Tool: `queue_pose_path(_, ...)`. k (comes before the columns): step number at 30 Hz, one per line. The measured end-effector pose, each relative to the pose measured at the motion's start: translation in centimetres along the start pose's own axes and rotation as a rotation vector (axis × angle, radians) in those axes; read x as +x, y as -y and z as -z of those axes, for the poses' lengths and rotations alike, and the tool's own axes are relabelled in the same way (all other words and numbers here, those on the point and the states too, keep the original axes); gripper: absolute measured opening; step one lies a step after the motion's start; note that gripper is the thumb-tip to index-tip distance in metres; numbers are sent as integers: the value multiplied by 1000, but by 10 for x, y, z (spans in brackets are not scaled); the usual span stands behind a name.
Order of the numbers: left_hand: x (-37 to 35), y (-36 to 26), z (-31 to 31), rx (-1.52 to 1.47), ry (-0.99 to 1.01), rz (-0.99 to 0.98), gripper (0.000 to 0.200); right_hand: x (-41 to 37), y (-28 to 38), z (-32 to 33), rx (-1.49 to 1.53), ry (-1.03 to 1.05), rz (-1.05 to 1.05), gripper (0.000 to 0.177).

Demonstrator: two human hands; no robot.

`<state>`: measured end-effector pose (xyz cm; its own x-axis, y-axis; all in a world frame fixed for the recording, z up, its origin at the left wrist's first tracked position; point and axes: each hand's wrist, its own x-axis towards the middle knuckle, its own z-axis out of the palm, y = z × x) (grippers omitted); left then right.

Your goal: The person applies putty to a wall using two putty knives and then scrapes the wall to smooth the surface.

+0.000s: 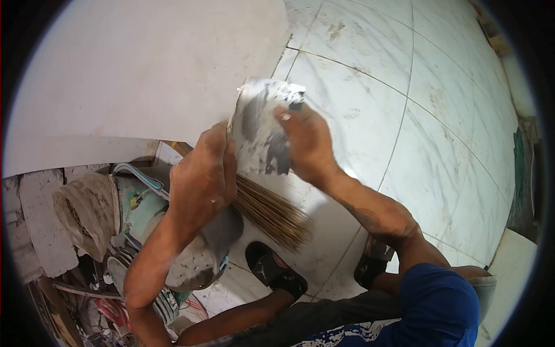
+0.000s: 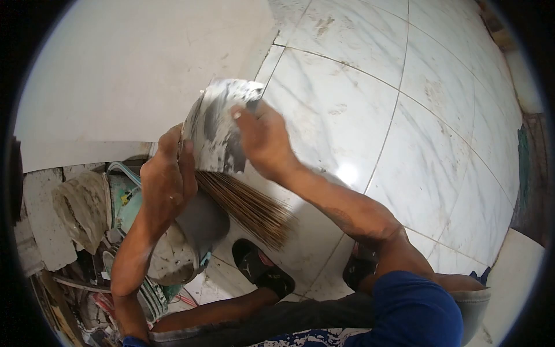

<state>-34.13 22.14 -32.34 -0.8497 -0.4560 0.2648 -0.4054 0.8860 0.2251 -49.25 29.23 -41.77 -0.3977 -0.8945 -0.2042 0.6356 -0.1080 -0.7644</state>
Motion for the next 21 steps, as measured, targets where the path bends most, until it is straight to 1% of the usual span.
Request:
queue_pose_path(3,1,4,4,18,33,99,21,27,8,20,353,-31,-126,15)
queue_pose_path(4,1,6,4,13,52,125,20,37,9,24,421,-70,-70,11)
queue_pose_path(6,1,11,3,2,88,171,17,58,7,40,472,-42,-53,12)
queue_pose_path(8,1,14,3,-107,101,292,16,82,-6,62,504,12,-31,16)
queue_pose_path(9,0,15,3,-164,110,354,15,91,-12,69,470,0,-38,17)
queue_pose_path(11,-2,20,7,-247,151,383,15,108,-26,84,402,-25,-54,19)
queue_pose_path(12,-3,21,10,-288,172,399,15,126,-45,101,347,-63,-89,18)
queue_pose_path(15,-7,20,17,-328,219,428,15,166,-79,124,199,-213,-147,13)
queue_pose_path(17,-9,21,22,-378,267,454,16,198,-97,139,54,-259,-95,9)
queue_pose_path(19,-11,22,25,-407,299,473,17,220,-109,145,-45,-304,-76,8)
queue_pose_path(20,-11,23,27,-410,304,475,17,223,-104,137,-94,-348,-78,9)
queue_pose_path(21,-12,25,28,-413,308,477,18,230,-107,138,-104,-348,-79,10)
